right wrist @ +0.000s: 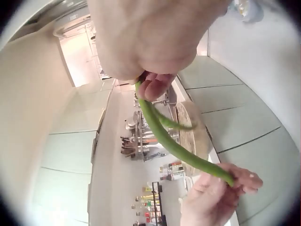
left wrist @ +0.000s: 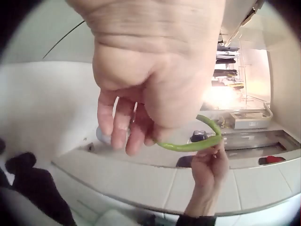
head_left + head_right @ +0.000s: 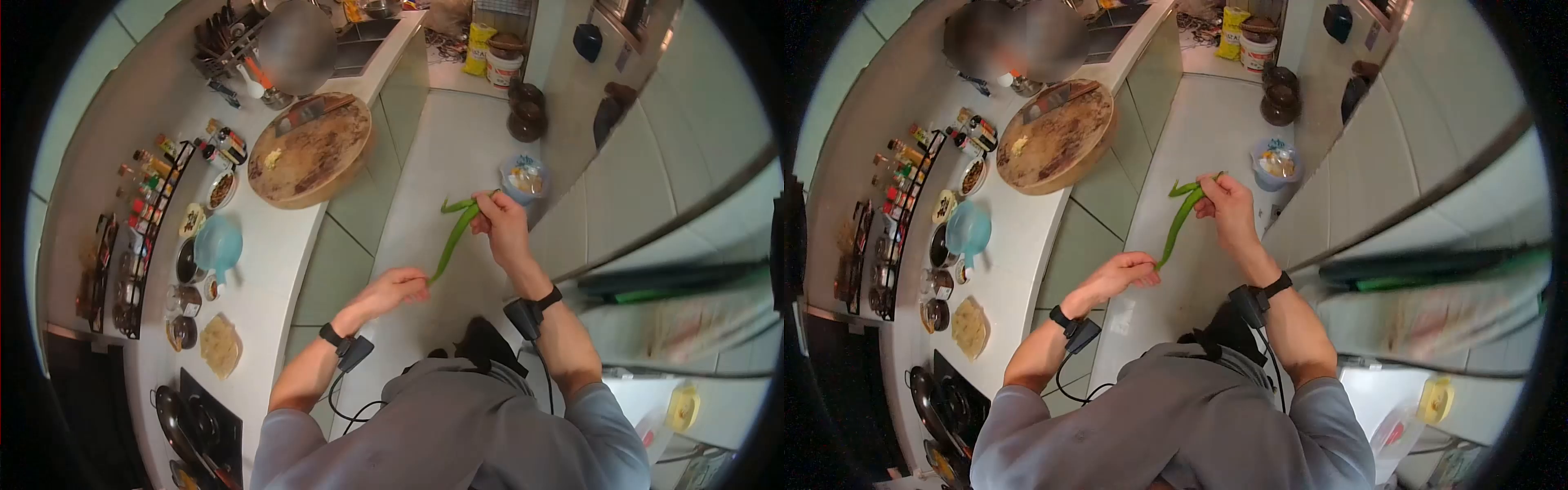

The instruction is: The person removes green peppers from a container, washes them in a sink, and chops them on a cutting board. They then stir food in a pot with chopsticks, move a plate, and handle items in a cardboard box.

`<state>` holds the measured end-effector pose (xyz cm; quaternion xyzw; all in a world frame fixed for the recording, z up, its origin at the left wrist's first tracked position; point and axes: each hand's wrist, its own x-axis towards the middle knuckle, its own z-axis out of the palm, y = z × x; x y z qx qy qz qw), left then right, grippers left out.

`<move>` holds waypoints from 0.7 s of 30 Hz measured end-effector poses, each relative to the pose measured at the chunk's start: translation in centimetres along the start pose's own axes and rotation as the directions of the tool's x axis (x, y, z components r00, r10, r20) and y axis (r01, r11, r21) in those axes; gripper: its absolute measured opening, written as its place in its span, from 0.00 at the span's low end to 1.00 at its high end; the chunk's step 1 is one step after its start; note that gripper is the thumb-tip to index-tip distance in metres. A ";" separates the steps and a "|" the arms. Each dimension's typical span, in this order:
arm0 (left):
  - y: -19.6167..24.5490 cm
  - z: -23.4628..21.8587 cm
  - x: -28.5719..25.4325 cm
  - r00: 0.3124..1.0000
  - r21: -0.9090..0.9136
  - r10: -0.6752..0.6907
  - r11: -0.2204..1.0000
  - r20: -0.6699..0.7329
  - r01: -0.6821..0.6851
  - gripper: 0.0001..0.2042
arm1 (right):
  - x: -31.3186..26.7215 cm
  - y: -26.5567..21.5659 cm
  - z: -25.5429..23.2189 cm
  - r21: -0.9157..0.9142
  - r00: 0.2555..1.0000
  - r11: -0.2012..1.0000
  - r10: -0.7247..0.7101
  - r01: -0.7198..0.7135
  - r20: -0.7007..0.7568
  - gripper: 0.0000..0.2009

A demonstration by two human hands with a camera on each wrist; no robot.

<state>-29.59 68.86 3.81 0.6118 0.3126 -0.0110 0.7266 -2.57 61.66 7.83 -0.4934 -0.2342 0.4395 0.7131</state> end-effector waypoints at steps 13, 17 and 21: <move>18.9 -13.8 20.3 0.584 0.792 0.689 0.598 -0.429 -0.122 0.28 | 32.0 -1.0 4.9 -0.290 0.929 0.955 0.163 -0.063 0.332 0.13; 20.5 -19.3 29.3 0.539 0.740 0.677 0.658 -0.502 -0.138 0.26 | 40.9 0.2 7.4 -0.188 0.923 0.976 0.174 -0.114 0.344 0.13; 22.7 -27.5 37.0 0.519 0.750 0.724 0.625 -0.455 -0.215 0.22 | 50.8 0.4 8.1 -0.198 0.899 0.979 0.132 -0.052 0.417 0.12</move>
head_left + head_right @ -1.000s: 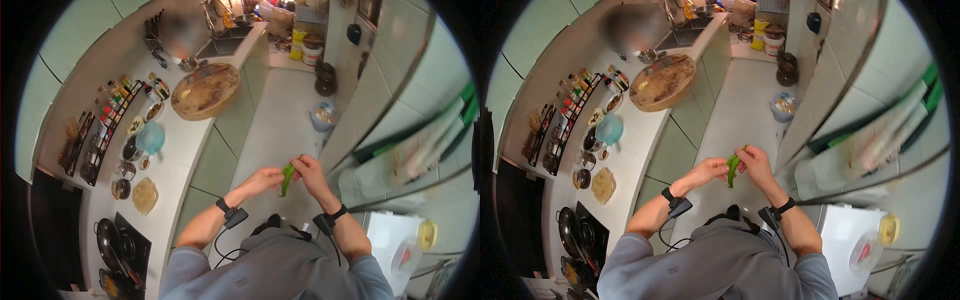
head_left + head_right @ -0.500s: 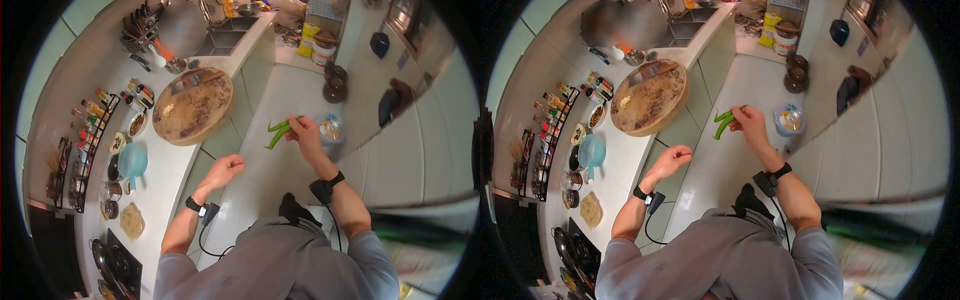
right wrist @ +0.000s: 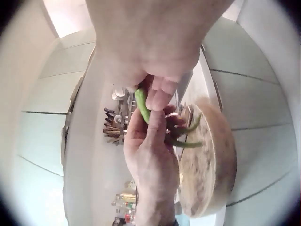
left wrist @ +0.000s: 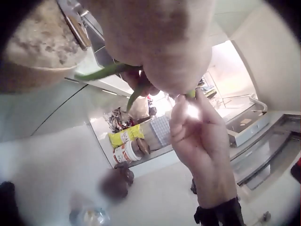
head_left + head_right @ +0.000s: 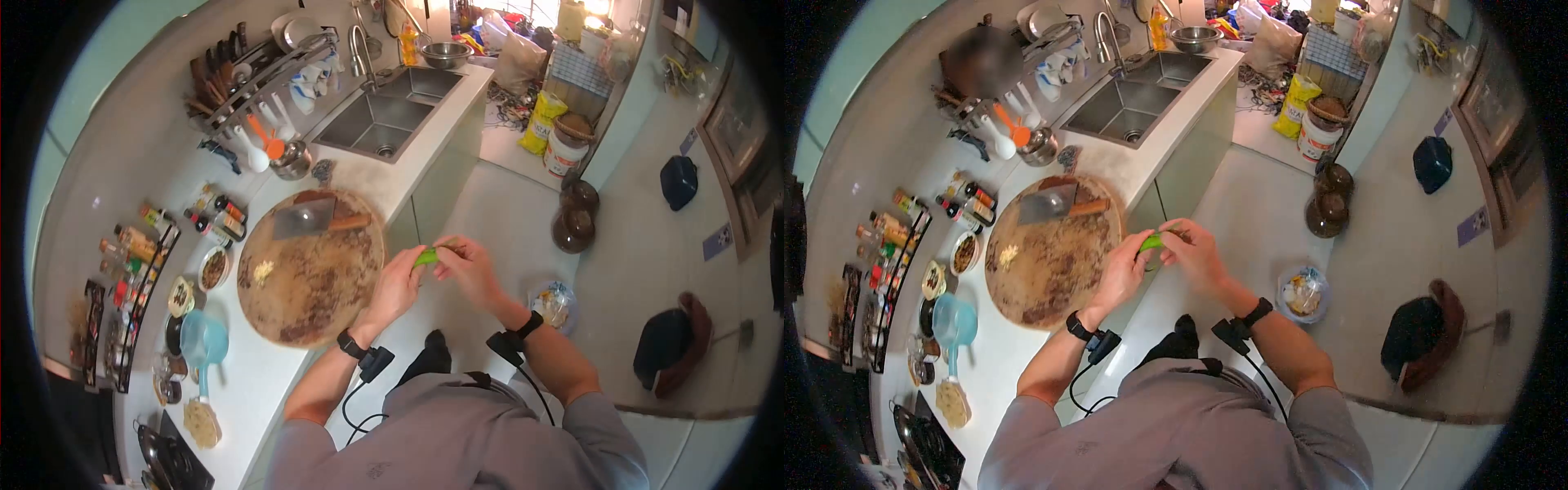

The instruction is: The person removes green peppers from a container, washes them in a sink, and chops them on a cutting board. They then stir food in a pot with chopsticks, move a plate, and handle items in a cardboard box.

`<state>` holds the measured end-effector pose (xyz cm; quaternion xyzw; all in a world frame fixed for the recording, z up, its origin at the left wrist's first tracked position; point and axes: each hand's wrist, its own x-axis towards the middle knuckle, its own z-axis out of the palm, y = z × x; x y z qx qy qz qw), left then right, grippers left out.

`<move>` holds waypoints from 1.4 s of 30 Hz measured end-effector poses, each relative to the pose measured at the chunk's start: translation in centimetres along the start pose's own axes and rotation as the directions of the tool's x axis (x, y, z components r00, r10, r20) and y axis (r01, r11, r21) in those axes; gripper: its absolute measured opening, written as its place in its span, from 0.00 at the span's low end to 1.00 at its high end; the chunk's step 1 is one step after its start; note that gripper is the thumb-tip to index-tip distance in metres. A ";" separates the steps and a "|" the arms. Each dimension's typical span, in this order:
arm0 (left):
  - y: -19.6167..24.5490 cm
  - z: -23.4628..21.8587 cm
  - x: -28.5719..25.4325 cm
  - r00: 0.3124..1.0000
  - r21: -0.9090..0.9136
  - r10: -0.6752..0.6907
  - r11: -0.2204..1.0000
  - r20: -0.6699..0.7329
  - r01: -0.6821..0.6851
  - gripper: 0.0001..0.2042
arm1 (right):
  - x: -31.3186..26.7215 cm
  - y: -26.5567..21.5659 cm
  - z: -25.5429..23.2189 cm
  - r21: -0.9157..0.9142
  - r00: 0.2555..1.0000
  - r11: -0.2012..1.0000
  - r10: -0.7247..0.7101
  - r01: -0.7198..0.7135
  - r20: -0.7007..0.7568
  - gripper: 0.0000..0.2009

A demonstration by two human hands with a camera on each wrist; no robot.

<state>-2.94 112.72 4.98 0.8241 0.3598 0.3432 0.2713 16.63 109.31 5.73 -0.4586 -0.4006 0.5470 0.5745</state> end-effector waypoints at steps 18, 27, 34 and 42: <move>-16.2 -4.9 33.7 0.982 0.216 -0.062 0.976 0.179 0.023 0.12 | 39.5 -7.5 -12.1 -0.488 0.693 0.633 -0.108 0.600 0.712 0.11; -20.9 -0.8 41.7 0.708 0.127 -0.656 0.704 -0.261 0.699 0.13 | 60.6 -5.6 -20.6 -0.559 0.475 0.398 0.296 0.727 0.829 0.12; -36.2 3.6 51.4 0.543 -0.836 -0.839 0.291 0.009 0.464 0.09 | 75.9 -3.8 -18.7 -0.650 0.530 0.354 0.383 0.672 0.756 0.12; -42.7 2.8 57.4 0.451 -0.953 -0.891 0.185 -0.059 0.239 0.07 | 90.5 -2.6 -13.1 -0.760 0.527 0.401 0.552 0.511 0.646 0.12</move>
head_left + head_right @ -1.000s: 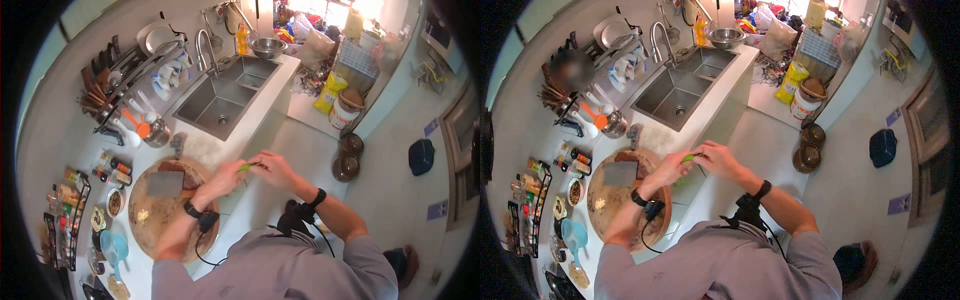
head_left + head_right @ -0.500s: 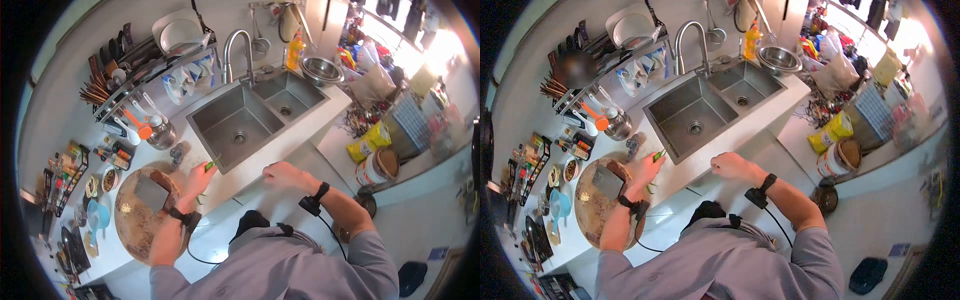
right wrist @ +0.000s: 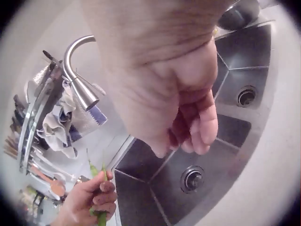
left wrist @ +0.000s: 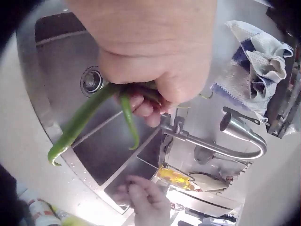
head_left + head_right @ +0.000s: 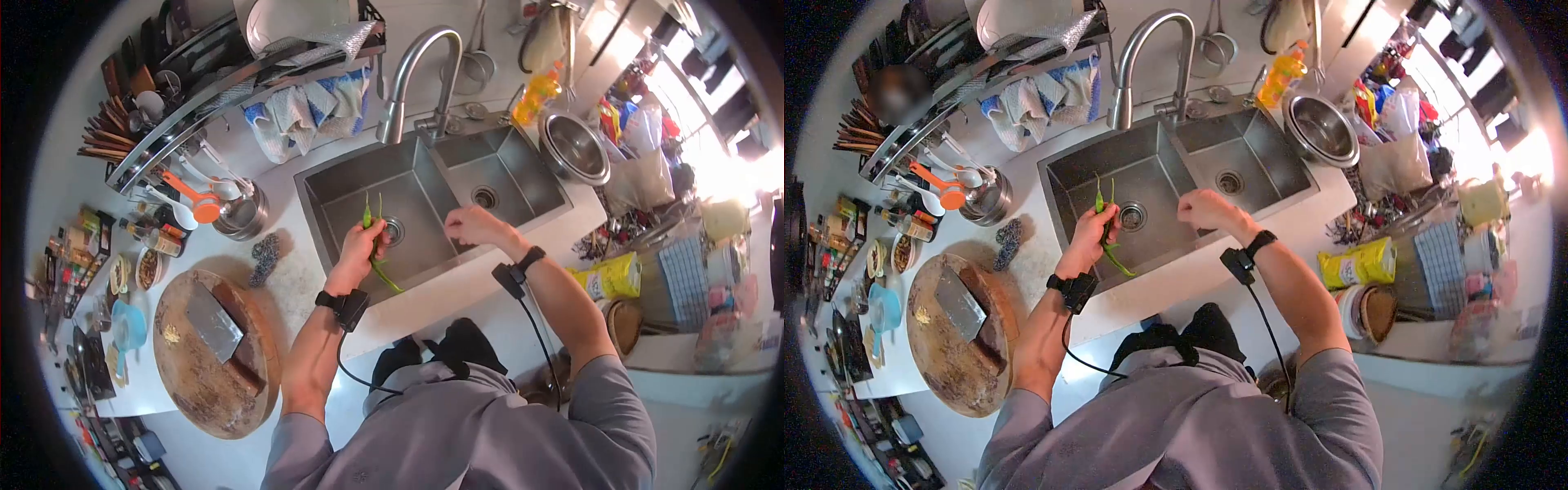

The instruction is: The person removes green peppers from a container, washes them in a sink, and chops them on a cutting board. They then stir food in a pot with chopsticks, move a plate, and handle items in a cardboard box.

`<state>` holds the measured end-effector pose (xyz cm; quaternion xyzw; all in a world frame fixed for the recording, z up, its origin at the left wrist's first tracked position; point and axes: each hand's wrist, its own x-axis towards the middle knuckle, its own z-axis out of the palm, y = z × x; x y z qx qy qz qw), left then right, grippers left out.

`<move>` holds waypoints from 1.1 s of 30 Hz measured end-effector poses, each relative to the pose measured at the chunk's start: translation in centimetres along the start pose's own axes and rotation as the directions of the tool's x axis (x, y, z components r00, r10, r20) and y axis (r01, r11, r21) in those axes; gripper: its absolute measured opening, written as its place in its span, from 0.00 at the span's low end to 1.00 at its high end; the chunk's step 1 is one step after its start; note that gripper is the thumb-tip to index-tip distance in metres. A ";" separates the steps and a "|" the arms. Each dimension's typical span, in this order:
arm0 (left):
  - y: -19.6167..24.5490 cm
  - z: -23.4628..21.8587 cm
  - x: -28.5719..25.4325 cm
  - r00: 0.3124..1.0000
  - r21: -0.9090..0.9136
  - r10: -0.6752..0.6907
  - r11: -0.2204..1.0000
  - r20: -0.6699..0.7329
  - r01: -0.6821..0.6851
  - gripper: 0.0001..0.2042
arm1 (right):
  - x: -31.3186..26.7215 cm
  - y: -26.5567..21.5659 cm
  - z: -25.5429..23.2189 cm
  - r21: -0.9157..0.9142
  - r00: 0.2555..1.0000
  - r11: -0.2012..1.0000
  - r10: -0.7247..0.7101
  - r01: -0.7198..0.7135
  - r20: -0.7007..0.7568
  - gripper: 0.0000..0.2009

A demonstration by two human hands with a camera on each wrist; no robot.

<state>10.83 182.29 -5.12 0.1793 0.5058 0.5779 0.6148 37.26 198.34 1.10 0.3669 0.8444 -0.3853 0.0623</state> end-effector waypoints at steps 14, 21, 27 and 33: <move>0.7 4.1 5.9 0.952 -0.371 0.015 0.919 -0.307 -0.135 0.07 | 23.7 4.5 -8.8 -0.371 0.924 0.928 -0.136 -0.006 -0.357 0.24; -0.3 5.3 8.5 0.956 -0.408 0.000 0.904 -0.294 -0.126 0.05 | 28.5 5.7 -9.0 -0.563 0.953 0.816 -0.261 0.133 -0.153 0.21; -0.4 6.0 10.8 0.942 -0.390 0.014 0.908 -0.334 -0.151 0.06 | 27.9 3.2 -8.1 -0.582 0.930 0.790 -0.336 0.193 -0.148 0.17; -1.0 5.7 13.0 0.903 -0.390 0.039 0.893 -0.428 -0.223 0.05 | 21.7 1.1 -7.0 0.135 0.965 0.981 -0.166 0.140 0.203 0.18</move>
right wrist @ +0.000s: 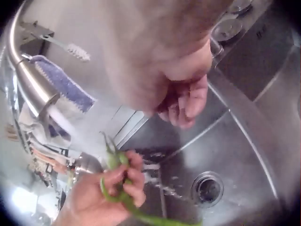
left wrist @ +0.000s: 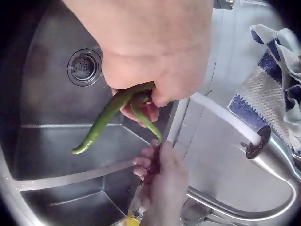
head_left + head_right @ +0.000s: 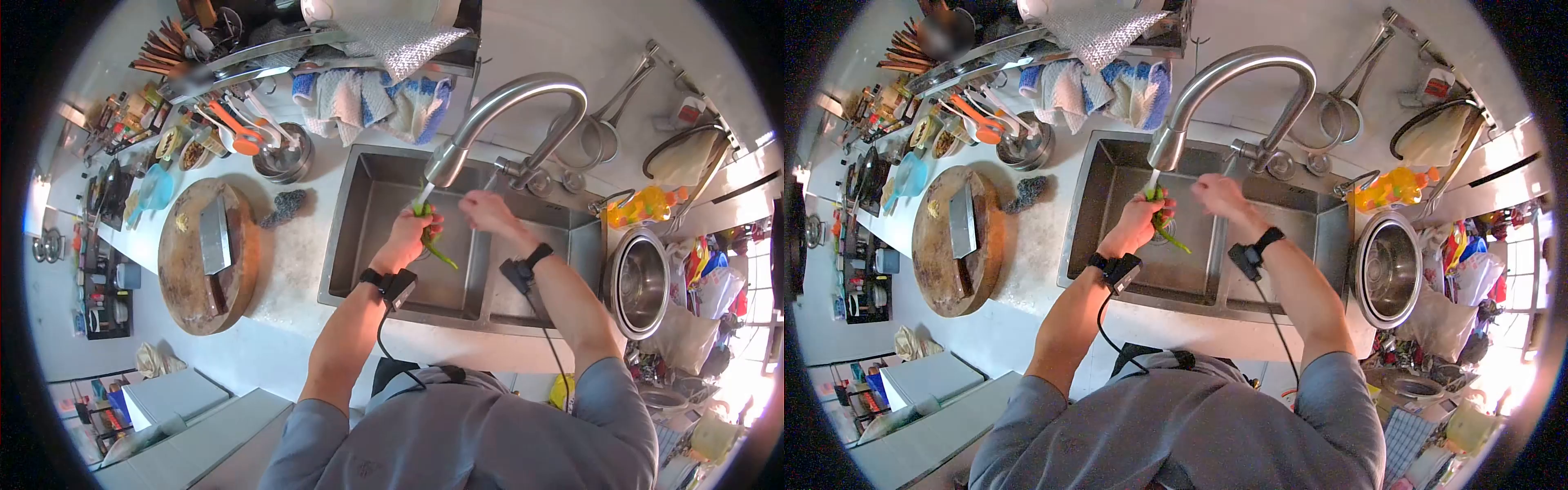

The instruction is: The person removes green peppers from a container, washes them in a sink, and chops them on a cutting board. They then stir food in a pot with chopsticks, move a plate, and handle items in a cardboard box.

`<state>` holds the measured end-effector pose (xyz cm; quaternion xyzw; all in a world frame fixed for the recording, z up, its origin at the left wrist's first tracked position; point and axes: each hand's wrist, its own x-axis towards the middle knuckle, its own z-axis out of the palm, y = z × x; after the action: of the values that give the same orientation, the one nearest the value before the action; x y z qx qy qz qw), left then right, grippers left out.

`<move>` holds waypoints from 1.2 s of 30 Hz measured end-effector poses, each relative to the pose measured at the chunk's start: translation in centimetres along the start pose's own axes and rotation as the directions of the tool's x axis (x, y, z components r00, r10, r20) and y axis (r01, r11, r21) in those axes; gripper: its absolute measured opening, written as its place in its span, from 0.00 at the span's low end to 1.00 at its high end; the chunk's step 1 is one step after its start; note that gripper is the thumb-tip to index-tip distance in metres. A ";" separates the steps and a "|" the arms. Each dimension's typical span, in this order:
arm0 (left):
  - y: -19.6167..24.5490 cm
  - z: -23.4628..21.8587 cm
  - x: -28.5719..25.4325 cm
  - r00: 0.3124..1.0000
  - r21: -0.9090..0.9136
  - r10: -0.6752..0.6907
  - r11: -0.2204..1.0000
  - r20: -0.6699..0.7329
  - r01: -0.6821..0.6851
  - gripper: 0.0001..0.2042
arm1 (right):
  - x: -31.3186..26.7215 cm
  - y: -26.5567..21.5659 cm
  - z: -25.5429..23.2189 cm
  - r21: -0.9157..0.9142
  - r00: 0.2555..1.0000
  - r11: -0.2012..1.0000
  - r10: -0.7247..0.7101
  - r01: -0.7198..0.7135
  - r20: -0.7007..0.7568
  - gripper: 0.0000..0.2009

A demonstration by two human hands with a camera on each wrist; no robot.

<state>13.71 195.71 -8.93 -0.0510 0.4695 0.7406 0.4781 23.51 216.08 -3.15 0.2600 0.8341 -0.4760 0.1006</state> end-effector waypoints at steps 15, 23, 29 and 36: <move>1.8 -0.8 -1.7 0.978 0.255 0.051 0.962 0.203 -0.103 0.05 | 1.2 -5.2 5.5 0.151 0.980 0.968 -0.193 0.200 -0.056 0.14; 1.6 -2.5 -1.0 0.968 0.363 0.019 0.925 0.249 -0.112 0.05 | 2.4 -5.3 6.1 0.156 0.984 0.972 -0.177 0.174 0.008 0.11; 1.1 -2.1 -2.6 0.978 0.216 0.059 0.971 0.200 -0.103 0.08 | 3.5 -5.0 5.1 0.413 0.989 0.906 -0.035 0.092 -0.142 0.10; 1.7 -2.2 -3.5 0.984 0.244 -0.048 0.970 0.173 0.005 0.06 | 1.5 -6.0 5.3 0.370 0.988 0.916 -0.149 0.157 -0.051 0.13</move>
<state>13.45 191.57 -7.25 0.0678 0.5111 0.6728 0.5306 18.61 209.61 -2.15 0.2135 0.7473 -0.6292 0.0030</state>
